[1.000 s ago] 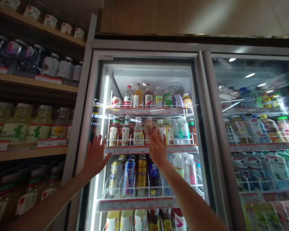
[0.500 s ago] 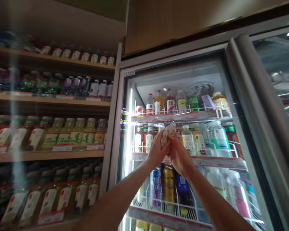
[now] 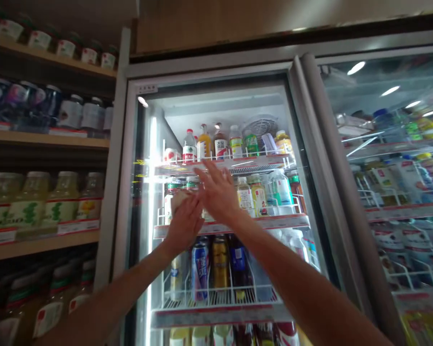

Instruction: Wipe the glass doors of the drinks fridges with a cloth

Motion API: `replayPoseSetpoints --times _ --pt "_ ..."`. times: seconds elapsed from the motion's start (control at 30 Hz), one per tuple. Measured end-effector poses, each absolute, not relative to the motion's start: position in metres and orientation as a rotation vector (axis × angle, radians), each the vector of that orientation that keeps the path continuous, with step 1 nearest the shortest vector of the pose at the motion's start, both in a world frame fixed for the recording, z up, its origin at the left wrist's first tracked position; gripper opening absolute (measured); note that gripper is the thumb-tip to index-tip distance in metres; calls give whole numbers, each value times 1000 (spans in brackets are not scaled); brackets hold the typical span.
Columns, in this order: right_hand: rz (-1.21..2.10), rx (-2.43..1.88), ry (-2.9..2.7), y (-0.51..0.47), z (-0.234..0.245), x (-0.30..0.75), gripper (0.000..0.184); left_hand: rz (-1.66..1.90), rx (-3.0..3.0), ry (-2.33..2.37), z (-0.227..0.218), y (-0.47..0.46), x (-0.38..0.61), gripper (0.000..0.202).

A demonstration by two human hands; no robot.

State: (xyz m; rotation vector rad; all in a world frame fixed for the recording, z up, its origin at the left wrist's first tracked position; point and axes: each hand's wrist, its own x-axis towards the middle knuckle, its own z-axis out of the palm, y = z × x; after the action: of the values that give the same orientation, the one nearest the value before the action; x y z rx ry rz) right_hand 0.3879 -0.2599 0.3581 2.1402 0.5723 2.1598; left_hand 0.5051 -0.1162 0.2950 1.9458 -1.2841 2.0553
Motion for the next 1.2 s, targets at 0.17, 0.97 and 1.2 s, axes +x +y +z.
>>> replayPoseSetpoints --times 0.17,0.97,1.2 --pt "2242 2018 69 -391 309 437 41 2159 1892 -970 339 -68 525 44" --pt "2220 1958 23 -402 299 430 45 1935 1917 -1560 325 -144 491 49" --pt "2171 2000 -66 -401 298 433 46 1893 1717 -573 384 -101 504 53"
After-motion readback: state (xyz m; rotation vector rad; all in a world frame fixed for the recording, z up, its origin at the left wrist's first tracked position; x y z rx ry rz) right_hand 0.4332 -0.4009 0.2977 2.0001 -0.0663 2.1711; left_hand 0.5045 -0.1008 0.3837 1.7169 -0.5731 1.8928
